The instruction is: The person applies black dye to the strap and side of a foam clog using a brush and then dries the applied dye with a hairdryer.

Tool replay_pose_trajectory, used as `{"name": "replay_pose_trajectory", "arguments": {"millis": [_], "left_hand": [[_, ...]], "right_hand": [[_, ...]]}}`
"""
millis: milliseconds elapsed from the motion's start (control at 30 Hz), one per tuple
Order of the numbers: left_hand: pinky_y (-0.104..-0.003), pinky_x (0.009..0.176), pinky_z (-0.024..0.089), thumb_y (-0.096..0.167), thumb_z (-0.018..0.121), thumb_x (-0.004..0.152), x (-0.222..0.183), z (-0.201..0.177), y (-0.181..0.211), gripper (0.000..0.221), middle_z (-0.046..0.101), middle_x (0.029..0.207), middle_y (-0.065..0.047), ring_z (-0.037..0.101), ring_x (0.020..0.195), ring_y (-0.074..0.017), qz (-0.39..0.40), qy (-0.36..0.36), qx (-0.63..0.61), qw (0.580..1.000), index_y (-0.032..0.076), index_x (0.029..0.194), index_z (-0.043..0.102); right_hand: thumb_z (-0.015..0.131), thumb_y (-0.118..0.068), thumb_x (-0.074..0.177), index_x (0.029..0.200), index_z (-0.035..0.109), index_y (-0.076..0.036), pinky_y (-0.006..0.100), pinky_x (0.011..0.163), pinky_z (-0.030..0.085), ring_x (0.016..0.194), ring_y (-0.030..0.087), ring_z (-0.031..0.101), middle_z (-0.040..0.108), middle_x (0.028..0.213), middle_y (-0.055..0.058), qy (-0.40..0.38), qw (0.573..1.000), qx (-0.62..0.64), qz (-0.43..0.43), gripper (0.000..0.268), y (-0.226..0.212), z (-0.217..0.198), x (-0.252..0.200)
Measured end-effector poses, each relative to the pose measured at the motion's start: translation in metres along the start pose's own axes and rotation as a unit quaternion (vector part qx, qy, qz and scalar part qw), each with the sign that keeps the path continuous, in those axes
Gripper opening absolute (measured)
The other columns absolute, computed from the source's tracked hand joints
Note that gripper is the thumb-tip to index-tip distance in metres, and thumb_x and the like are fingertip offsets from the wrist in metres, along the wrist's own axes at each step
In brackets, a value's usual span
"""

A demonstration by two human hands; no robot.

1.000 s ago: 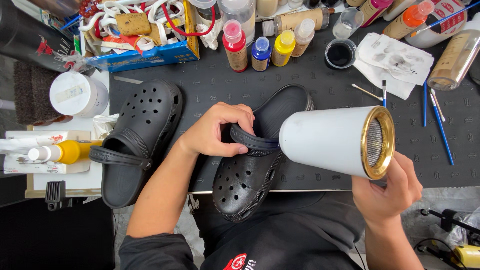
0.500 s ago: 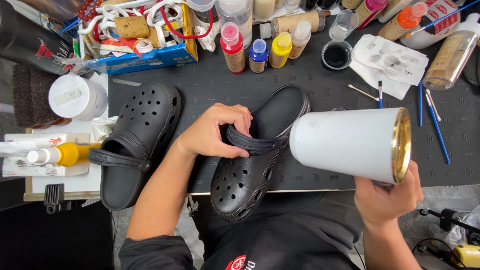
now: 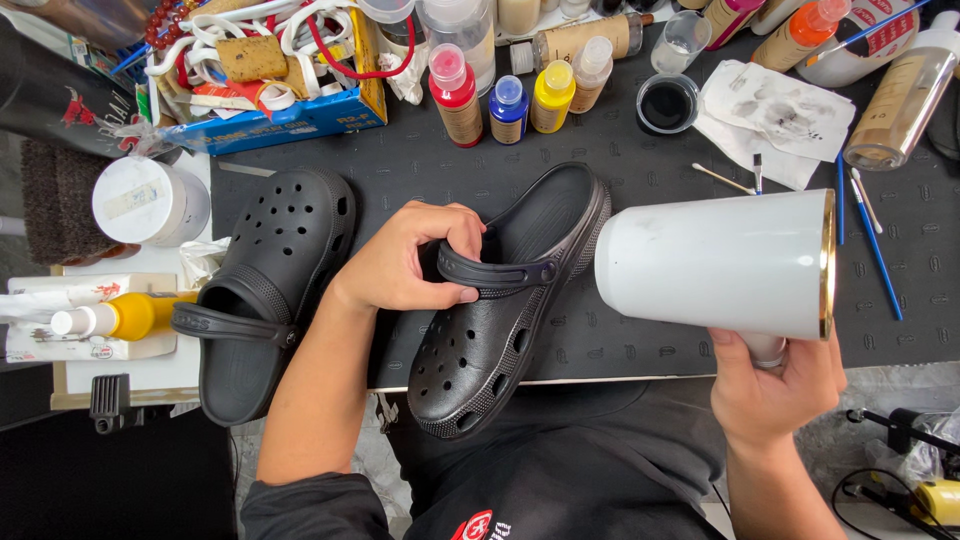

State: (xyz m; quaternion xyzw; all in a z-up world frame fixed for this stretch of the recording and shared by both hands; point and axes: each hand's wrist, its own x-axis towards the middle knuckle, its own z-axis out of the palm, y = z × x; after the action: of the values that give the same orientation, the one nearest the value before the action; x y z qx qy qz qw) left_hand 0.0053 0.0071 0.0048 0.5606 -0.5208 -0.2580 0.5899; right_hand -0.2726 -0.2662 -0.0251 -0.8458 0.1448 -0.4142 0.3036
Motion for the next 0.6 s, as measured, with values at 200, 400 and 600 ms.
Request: {"name": "replay_pose_trajectory", "arguments": {"millis": [200,400,600], "left_hand": [[-0.038,0.096,0.053,0.010,0.085,0.074,-0.001,0.000,0.000,0.029,0.067,0.082,-0.005,0.065,0.082,-0.0203,-0.012,0.004,0.000,1.000,0.007,0.082,0.057],[-0.036,0.097,0.053,0.011,0.084,0.076,-0.001,-0.001,0.001,0.026,0.068,0.087,-0.006,0.066,0.090,-0.0220,-0.023,0.000,0.003,1.000,0.006,0.087,0.061],[-0.032,0.088,0.052,0.011,0.084,0.074,-0.001,-0.001,0.003,0.027,0.068,0.091,-0.007,0.067,0.089,-0.0189,-0.045,-0.005,0.013,0.999,0.005,0.091,0.064]], "right_hand": [[0.089,-0.015,0.101,0.118,0.069,0.004,0.023,0.072,0.049,0.085,0.016,0.068,0.070,0.104,0.011,-0.001,1.000,0.013,-0.009,0.033,0.009,-0.002,-0.005],[0.090,-0.015,0.093,0.121,0.069,0.005,0.026,0.076,0.056,0.093,0.020,0.073,0.071,0.107,0.015,-0.020,0.999,0.005,-0.048,0.040,0.008,0.001,-0.003],[0.090,-0.007,0.089,0.121,0.069,0.006,0.026,0.079,0.056,0.092,0.022,0.073,0.072,0.111,0.019,-0.025,0.998,-0.011,-0.053,0.040,-0.006,0.006,0.002]]}}
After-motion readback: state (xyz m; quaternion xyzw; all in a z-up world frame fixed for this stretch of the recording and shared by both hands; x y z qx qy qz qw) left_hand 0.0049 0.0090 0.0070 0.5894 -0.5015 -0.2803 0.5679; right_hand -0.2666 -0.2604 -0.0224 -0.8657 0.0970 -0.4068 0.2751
